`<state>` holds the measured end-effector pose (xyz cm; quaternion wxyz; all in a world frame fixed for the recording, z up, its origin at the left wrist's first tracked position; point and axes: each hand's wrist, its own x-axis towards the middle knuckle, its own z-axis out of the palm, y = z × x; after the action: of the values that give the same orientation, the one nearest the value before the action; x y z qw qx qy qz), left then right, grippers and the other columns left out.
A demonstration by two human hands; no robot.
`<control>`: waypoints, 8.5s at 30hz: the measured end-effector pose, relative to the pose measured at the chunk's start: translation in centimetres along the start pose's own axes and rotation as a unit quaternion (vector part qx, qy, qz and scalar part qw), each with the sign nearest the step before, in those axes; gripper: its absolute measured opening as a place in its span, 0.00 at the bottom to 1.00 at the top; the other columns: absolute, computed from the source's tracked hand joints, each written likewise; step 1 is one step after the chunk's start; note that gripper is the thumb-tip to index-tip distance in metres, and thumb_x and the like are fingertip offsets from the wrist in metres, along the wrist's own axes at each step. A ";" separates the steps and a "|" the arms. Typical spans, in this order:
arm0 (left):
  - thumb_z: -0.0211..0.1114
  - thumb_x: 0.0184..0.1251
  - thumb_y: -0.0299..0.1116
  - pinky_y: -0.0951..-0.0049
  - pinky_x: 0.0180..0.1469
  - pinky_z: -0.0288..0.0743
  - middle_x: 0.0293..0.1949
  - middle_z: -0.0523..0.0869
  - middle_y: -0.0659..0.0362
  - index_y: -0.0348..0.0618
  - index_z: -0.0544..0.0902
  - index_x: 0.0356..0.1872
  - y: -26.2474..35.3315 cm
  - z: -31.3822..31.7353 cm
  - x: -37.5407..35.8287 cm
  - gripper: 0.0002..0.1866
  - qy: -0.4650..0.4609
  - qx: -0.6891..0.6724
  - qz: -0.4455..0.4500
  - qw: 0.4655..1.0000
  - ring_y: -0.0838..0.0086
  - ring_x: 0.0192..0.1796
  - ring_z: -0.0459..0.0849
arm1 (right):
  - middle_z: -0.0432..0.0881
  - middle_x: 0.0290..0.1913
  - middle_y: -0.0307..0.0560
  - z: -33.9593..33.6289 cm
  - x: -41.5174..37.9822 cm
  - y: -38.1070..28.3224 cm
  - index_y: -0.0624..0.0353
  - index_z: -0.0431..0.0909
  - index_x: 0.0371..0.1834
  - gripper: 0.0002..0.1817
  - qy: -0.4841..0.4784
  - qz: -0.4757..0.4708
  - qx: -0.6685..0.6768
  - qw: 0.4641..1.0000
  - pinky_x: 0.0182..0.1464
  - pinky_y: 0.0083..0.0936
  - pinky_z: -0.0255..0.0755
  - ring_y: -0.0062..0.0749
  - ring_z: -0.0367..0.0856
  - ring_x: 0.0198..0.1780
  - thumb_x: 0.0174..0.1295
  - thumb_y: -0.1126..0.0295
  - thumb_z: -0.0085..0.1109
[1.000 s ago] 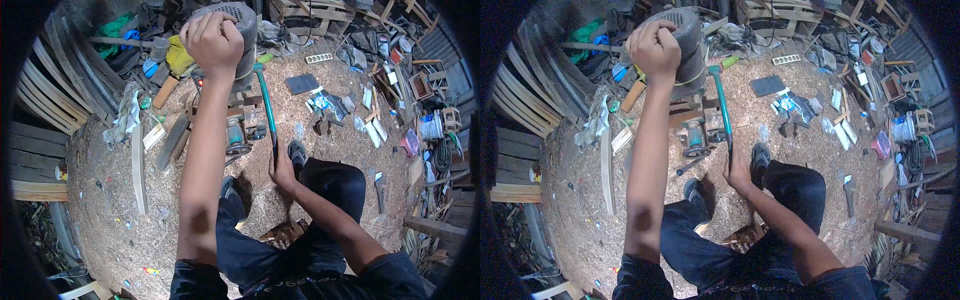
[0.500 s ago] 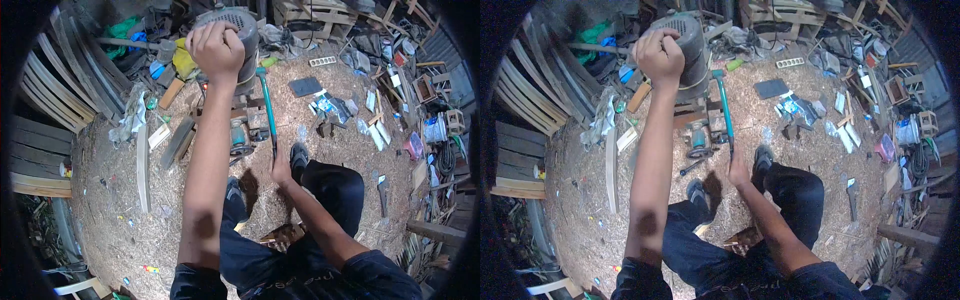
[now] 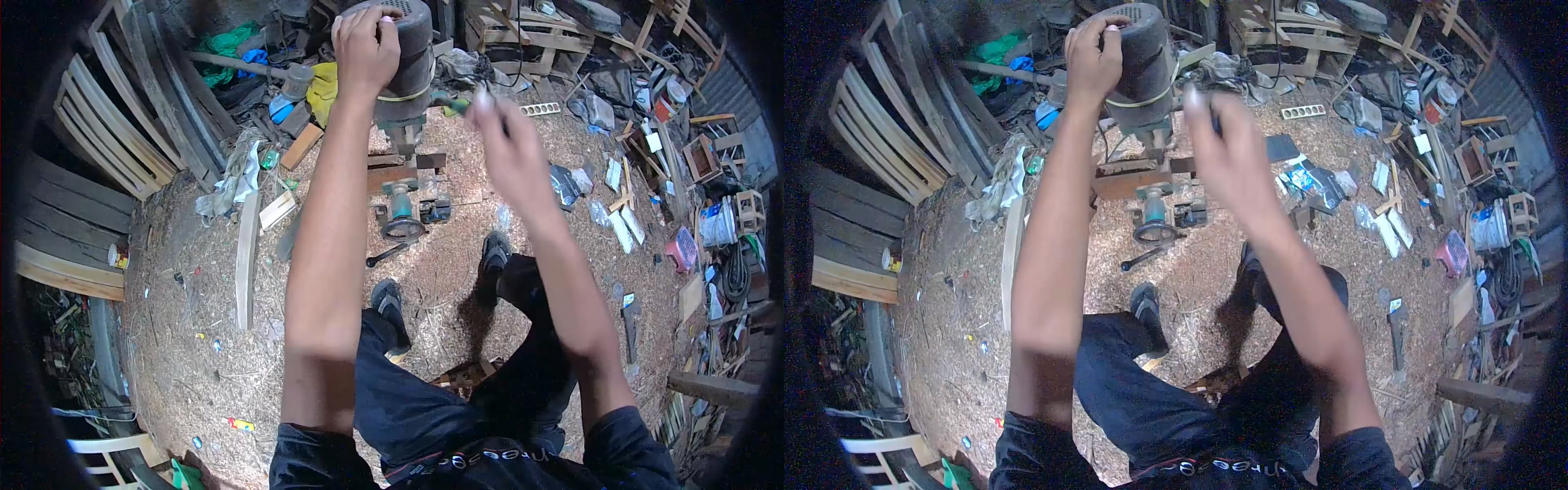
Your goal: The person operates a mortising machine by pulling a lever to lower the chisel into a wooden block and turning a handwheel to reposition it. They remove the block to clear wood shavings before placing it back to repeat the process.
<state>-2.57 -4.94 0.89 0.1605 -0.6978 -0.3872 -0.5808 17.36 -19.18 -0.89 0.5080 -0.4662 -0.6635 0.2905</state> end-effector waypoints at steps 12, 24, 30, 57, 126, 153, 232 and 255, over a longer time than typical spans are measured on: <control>0.57 0.64 0.30 0.57 0.57 0.71 0.42 0.86 0.50 0.40 0.84 0.39 1.5 -2.6 2.9 0.09 -0.001 -0.021 -0.012 1.000 0.53 0.50 0.82 | 0.80 0.48 0.70 1.2 23.9 1.1 0.64 0.68 0.63 0.23 0.131 -0.279 -0.123 0.943 0.54 0.49 0.71 0.65 0.78 0.53 0.70 0.63 0.52; 0.56 0.71 0.29 0.72 0.52 0.73 0.39 0.87 0.55 0.33 0.85 0.37 -4.8 -0.9 5.5 0.10 0.022 -0.225 -0.151 0.962 0.72 0.44 0.83 | 0.85 0.41 0.63 4.1 35.7 6.6 0.56 0.86 0.46 0.19 0.139 -0.059 -0.218 0.964 0.51 0.44 0.77 0.57 0.84 0.47 0.64 0.52 0.63; 0.51 0.76 0.32 0.78 0.52 0.70 0.42 0.87 0.61 0.36 0.85 0.43 -4.2 -1.3 5.0 0.14 0.035 -0.199 -0.108 0.973 0.79 0.45 0.80 | 0.85 0.37 0.61 6.0 36.4 13.1 0.55 0.88 0.41 0.19 0.129 -0.058 -0.190 0.972 0.48 0.43 0.77 0.55 0.85 0.45 0.60 0.51 0.67; 0.64 0.60 0.42 0.56 0.67 0.70 0.60 0.76 0.33 0.29 0.69 0.62 0.8 -6.9 -46.3 0.33 -0.441 0.173 -0.590 0.654 0.43 0.63 0.76 | 0.82 0.52 0.65 9.9 -10.8 26.4 0.64 0.81 0.47 0.20 -0.438 0.064 -0.314 0.840 0.59 0.45 0.74 0.57 0.80 0.55 0.61 0.58 0.58; 0.52 0.56 0.31 0.60 0.47 0.72 0.28 0.86 0.56 0.47 0.84 0.24 -1.3 4.2 1.2 0.10 0.168 0.109 0.003 0.980 0.57 0.36 0.85 | 0.71 0.19 0.44 5.2 -1.8 9.3 0.60 0.66 0.15 0.18 0.098 -0.303 0.261 0.912 0.33 0.29 0.64 0.32 0.68 0.25 0.63 0.64 0.46; 0.54 0.57 0.32 0.60 0.50 0.68 0.29 0.85 0.57 0.45 0.81 0.22 -1.8 4.6 -1.9 0.09 0.097 0.111 0.000 0.989 0.60 0.39 0.83 | 0.78 0.40 0.72 12.0 -16.6 25.3 0.68 0.63 0.64 0.22 0.044 0.110 -0.160 0.980 0.44 0.54 0.70 0.71 0.77 0.42 0.73 0.65 0.47; 0.70 0.48 0.32 0.61 0.57 0.79 0.43 0.84 0.39 0.37 0.87 0.35 1.0 -6.4 -45.3 0.13 -0.376 0.181 -0.518 0.747 0.50 0.49 0.84 | 0.70 0.62 0.71 12.2 -9.9 23.4 0.70 0.64 0.64 0.27 -0.059 -0.040 -0.218 0.973 0.65 0.46 0.66 0.61 0.71 0.62 0.65 0.69 0.57; 0.64 0.63 0.31 0.53 0.52 0.78 0.45 0.85 0.42 0.37 0.85 0.43 1.8 -4.9 -31.3 0.11 -0.315 0.151 -0.475 0.808 0.47 0.48 0.84 | 0.72 0.57 0.68 11.8 -5.7 20.4 0.71 0.63 0.63 0.26 0.036 -0.078 -0.091 0.992 0.62 0.45 0.67 0.61 0.72 0.59 0.67 0.66 0.55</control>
<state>-5.39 -20.53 -26.66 -0.1631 -0.5382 -0.7825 -0.2673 13.07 -15.21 -24.47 0.5077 -0.4678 -0.7029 0.1715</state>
